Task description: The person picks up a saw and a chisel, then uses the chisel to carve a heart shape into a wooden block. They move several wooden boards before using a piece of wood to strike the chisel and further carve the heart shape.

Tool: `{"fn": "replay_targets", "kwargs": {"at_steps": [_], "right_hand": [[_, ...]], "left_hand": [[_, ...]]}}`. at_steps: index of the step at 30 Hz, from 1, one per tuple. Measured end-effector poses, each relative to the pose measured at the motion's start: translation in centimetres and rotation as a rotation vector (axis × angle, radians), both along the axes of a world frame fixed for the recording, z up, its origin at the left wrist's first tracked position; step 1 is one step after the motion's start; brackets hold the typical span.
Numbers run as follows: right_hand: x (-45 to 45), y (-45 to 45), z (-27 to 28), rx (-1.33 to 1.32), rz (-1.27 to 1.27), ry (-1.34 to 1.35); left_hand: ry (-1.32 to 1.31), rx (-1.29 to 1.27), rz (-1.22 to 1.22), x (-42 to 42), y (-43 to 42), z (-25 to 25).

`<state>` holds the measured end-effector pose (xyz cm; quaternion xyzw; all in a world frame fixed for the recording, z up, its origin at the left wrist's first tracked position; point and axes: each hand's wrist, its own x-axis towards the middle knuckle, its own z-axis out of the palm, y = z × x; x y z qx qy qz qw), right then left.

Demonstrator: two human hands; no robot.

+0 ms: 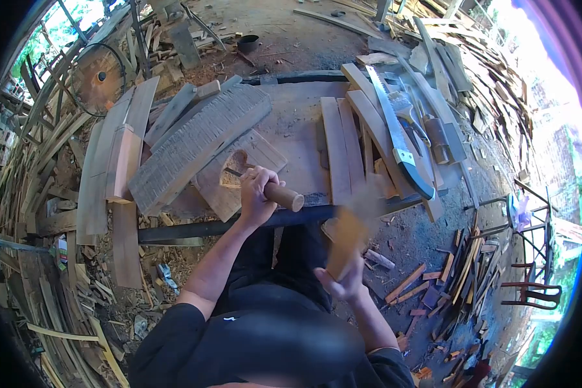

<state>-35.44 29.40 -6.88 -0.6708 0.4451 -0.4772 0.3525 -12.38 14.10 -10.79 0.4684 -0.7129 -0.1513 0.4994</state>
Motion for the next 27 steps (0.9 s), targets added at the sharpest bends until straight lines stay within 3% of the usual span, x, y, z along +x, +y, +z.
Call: {"fn": "replay_targets", "kwargs": {"at_steps": [1,2,5,7,10,16,20,22,24,27], "right_hand": [[1.4,-0.2,-0.2,0.031,-0.066,0.061],[1.2,-1.0,-1.8,0.292,0.015,0.224],[-0.1,-1.6,-2.6,0.256,0.016,0.299],[0.1,-0.4,0.5,0.144,-0.047,0.102],[-1.0,0.9,0.6,0.058,-0.106,-0.015],[-1.4,1.2,-0.5,-0.045,0.033,0.034],[0.0,0.6,-2.8,0.003,-0.036,-0.019],[0.1,-0.6,-2.7,0.281,-0.022,0.349],[-0.7,-0.7,-0.4,0.338,0.017,0.356],[-0.6,0.2,1.6,0.123,-0.038,0.060]], "left_hand": [[0.002,-0.005,0.000,0.0,0.0,0.1],[-0.030,-0.018,0.006,0.0,0.1,0.3],[-0.056,-0.070,0.013,-0.2,0.0,0.2],[-0.066,-0.064,-0.002,-0.1,0.9,-0.3],[-0.044,-0.098,0.021,-0.3,0.6,0.2],[-0.097,-0.122,0.006,-0.9,0.8,0.1],[-0.059,-0.052,-0.006,-1.0,0.7,-0.3],[-0.038,-0.039,-0.001,-1.1,0.5,-0.1],[-0.092,-0.027,-0.005,-1.3,0.7,0.0],[-0.038,-0.007,-0.013,-1.1,0.4,-0.6]]}}
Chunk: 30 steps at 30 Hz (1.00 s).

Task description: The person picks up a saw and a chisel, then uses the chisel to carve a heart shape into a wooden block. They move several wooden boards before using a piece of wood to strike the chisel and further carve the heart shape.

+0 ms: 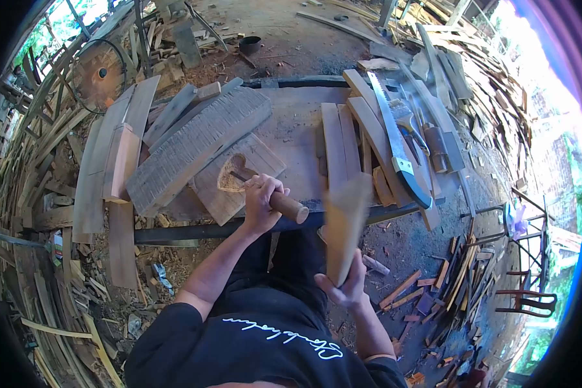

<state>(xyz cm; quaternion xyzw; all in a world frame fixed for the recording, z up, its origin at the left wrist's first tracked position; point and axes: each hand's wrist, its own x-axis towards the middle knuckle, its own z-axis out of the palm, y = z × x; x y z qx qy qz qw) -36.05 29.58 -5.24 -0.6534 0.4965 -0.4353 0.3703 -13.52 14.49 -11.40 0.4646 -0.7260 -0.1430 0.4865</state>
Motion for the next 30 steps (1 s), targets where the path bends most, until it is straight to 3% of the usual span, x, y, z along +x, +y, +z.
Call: {"fn": "replay_targets", "kwargs": {"at_steps": [3,4,5,7,9,10,11,13,15,18,21,23,26,30], "right_hand": [[0.6,-0.9,-1.3,-0.090,0.033,0.122],[1.2,-1.3,-3.1,0.149,0.008,0.143],[0.7,-1.6,-4.8,0.205,0.036,0.143],[0.3,-1.4,-2.5,0.250,-0.010,0.242],[0.1,-0.6,-0.2,0.115,-0.028,0.130],[0.6,-0.7,0.8,-0.107,-0.018,0.012],[0.3,-0.3,-0.7,-0.107,-0.023,0.011],[0.2,0.2,-3.6,-0.152,0.050,-0.245],[1.1,-1.1,-3.5,0.144,0.015,0.254],[-0.6,-1.5,-5.1,0.278,0.007,0.193],[-0.6,0.2,-1.0,0.211,-0.083,-0.003],[-2.0,0.9,-3.2,-0.029,-0.099,-0.119],[-2.5,1.6,-3.1,0.135,-0.092,-0.172],[-1.8,1.0,-1.6,0.072,-0.077,-0.122]], "left_hand": [[0.011,-0.013,0.032,-0.2,-0.2,0.1],[0.013,-0.019,0.034,-0.3,-0.2,-0.1],[-0.031,-0.009,0.014,-0.4,0.0,-0.6],[-0.067,-0.010,0.013,-0.6,-0.6,-0.3],[-0.044,-0.050,0.042,-0.6,0.1,-0.2],[-0.043,-0.043,0.047,-0.7,0.0,-0.4],[-0.043,-0.044,0.042,-0.6,0.1,-0.3],[-0.054,-0.026,0.015,-0.4,0.1,0.3],[-0.080,-0.018,0.021,-0.7,0.1,0.1],[-0.126,-0.025,0.015,-0.7,-0.2,-1.1],[-0.190,-0.015,-0.025,-0.2,1.0,-1.3],[-0.218,-0.025,-0.021,0.0,1.1,-0.4],[-0.256,-0.047,-0.022,0.9,1.6,0.4],[-0.233,-0.061,-0.068,2.1,1.4,-0.4]]}}
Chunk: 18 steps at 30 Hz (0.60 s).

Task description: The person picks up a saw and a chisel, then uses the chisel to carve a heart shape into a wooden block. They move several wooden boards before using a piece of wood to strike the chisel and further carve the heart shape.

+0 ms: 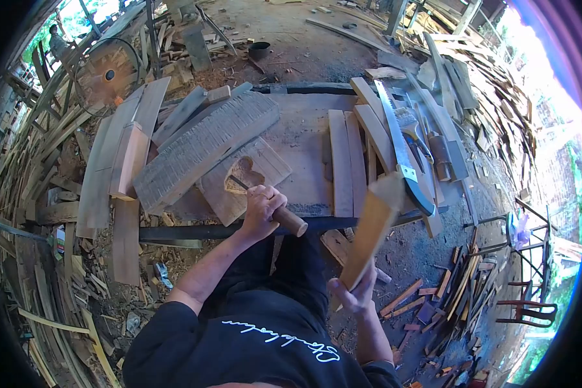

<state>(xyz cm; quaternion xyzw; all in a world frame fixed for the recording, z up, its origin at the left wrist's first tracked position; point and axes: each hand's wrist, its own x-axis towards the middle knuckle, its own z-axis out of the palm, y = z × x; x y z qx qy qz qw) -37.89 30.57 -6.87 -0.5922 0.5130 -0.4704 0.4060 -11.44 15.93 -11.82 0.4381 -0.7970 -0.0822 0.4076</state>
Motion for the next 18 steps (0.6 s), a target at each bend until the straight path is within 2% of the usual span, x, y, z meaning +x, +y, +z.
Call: {"fn": "replay_targets", "kwargs": {"at_steps": [2,5,6,7,9,11,13,15,16,17,18], "right_hand": [[0.1,0.3,0.4,-0.134,-0.016,-0.165],[1.0,-0.8,1.3,-0.256,0.060,-0.194],[1.9,-0.5,0.2,-0.165,-0.041,-0.107],[2.0,-0.8,-0.9,-0.172,-0.039,-0.105],[2.8,-2.5,-2.4,0.257,0.208,0.280],[2.5,-2.6,-2.3,0.280,0.146,0.289],[2.7,-3.0,0.5,0.264,0.141,0.276],[2.5,-4.0,1.4,0.241,0.165,0.118],[3.0,-4.5,4.3,0.322,0.185,0.005],[3.0,-5.0,5.4,0.235,0.242,-0.149],[2.4,-4.8,5.7,0.327,0.335,-0.326]], "left_hand": [[0.005,0.012,-0.016,0.3,0.1,-0.5],[0.075,0.018,-0.024,0.4,0.0,-0.4],[0.106,0.034,-0.016,0.5,-0.2,-0.5],[0.138,0.046,-0.006,0.4,-0.4,-0.6],[0.080,0.002,-0.037,0.4,-0.3,-2.1],[0.013,-0.026,-0.075,0.8,-0.4,-2.1],[-0.010,-0.014,-0.088,1.1,0.3,-1.9],[-0.002,0.056,-0.100,1.0,0.5,-1.9],[-0.011,0.057,-0.097,0.8,0.4,-1.8],[-0.012,0.052,-0.093,0.7,0.3,-1.7],[-0.002,0.057,-0.088,0.6,0.5,-1.2]]}}
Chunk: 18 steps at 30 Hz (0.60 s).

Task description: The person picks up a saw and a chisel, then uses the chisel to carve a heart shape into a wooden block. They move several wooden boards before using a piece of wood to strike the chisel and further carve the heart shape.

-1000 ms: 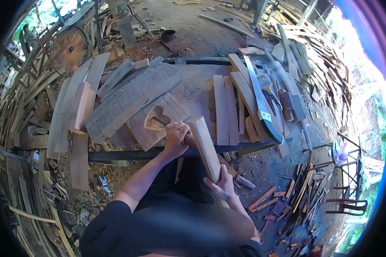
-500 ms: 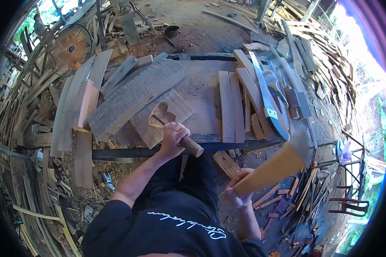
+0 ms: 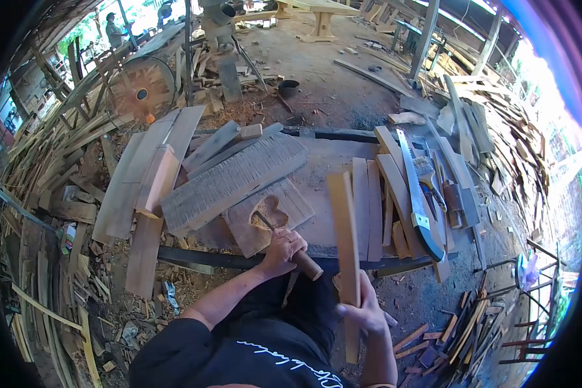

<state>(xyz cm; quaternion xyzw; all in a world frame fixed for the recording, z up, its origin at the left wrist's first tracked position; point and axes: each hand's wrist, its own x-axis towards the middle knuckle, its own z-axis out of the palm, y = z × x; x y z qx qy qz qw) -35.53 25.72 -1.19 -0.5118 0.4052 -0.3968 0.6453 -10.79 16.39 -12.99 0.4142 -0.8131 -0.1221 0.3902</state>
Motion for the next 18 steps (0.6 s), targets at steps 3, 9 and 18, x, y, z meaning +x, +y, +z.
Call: {"fn": "replay_targets", "kwargs": {"at_steps": [3,9,18], "right_hand": [[-1.3,1.7,-3.7,0.180,0.122,0.092],[0.1,5.9,-8.8,0.080,-0.461,0.416],[4.1,4.2,-5.9,-0.296,-0.737,-0.135]], "left_hand": [[0.061,-0.034,0.018,0.6,-0.9,0.5],[0.074,-0.128,0.019,0.8,-2.1,2.5],[0.002,-0.140,-0.097,-0.4,-3.9,3.7]]}}
